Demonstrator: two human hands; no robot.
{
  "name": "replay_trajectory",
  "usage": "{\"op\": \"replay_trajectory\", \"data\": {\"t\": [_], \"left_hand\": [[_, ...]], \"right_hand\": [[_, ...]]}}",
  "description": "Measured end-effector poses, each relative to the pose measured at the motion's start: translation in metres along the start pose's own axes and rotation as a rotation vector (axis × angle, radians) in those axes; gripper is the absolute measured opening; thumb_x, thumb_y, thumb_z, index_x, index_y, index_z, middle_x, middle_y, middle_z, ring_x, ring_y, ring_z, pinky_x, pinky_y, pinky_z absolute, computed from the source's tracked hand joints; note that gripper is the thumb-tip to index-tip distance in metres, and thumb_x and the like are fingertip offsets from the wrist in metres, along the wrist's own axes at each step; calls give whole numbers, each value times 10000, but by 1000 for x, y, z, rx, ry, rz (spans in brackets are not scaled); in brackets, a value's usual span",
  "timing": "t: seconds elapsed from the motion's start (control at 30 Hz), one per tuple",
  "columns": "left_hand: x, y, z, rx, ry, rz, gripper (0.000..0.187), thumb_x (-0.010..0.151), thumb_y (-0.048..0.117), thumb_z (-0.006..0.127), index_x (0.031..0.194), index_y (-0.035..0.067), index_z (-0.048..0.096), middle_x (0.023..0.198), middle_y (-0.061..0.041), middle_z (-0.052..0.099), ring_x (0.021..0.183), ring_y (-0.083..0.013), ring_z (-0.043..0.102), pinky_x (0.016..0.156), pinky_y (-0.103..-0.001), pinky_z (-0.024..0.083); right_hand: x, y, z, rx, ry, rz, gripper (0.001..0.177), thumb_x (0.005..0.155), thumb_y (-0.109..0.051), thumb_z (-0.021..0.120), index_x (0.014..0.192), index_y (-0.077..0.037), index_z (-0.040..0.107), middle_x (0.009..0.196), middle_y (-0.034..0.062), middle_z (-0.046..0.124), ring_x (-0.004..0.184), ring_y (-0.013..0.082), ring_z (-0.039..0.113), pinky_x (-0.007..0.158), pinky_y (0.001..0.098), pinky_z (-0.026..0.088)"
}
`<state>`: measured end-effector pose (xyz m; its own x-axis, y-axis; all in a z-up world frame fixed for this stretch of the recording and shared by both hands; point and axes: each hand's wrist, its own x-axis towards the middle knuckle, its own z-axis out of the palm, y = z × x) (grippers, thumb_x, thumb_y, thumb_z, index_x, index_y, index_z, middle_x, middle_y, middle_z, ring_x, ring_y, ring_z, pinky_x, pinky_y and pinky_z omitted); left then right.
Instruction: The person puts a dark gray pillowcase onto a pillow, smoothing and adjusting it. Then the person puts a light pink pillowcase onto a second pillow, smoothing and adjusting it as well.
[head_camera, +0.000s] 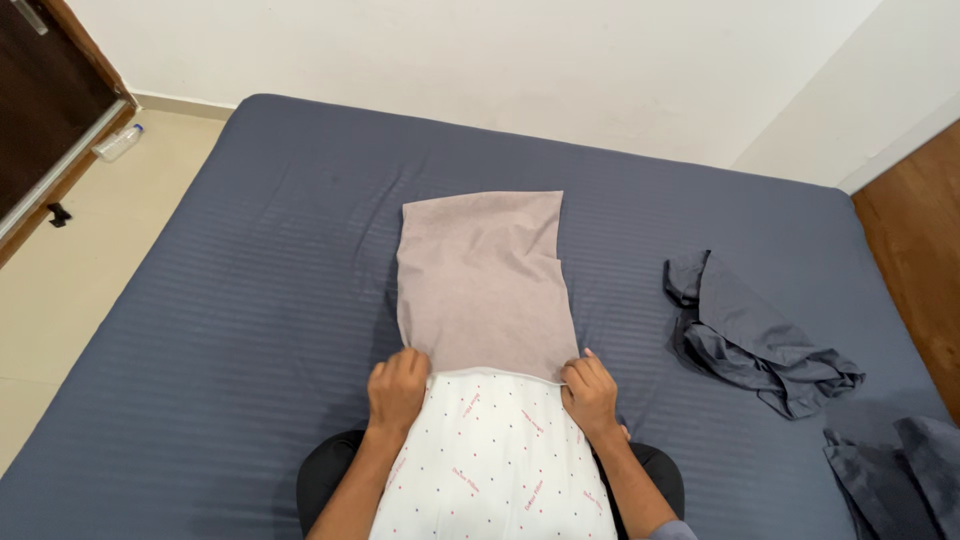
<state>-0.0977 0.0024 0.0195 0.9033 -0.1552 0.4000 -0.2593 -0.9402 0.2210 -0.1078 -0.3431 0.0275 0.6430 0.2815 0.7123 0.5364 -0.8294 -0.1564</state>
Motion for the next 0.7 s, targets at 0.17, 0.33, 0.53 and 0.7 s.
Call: {"op": "replay_trajectory", "data": {"t": [0.17, 0.33, 0.53, 0.7], "left_hand": [[-19, -15, 4, -221, -108, -145, 248, 863, 43, 586, 1107, 52, 627, 992, -152, 656, 890, -347, 686, 696, -491, 546], [-6, -31, 70, -565, -447, -704, 325, 850, 32, 619, 1175, 25, 620, 1097, -178, 657, 941, -367, 683, 761, -463, 557], [11, -18, 46, -615, -14, -571, 347, 855, 0, 634, 1201, 2, 648, 1156, -175, 689, 977, -339, 692, 801, -405, 580], [14, 14, -1, -208, 252, 35, 342, 854, -41, 621, 1186, 17, 674, 1168, -133, 705, 935, -261, 699, 753, -321, 598]], "right_hand": [[-29, 37, 30, 98, -664, 977, 491, 796, -31, 687, 1268, -48, 549, 1236, 210, 669, 1145, 346, 664, 937, 415, 552], [-56, 47, 66, 593, -771, 1219, 881, 862, -80, 740, 1579, -25, 231, 1612, 240, 321, 1480, 333, 351, 1178, 403, 349], [-53, 54, 75, 795, -316, 1034, 690, 797, -28, 739, 1430, 1, 465, 1471, 228, 518, 1351, 349, 489, 1090, 433, 409], [-27, 31, 47, 125, -445, 911, 429, 777, -119, 840, 1108, -67, 571, 1119, 157, 611, 1017, 370, 602, 838, 433, 495]]}}
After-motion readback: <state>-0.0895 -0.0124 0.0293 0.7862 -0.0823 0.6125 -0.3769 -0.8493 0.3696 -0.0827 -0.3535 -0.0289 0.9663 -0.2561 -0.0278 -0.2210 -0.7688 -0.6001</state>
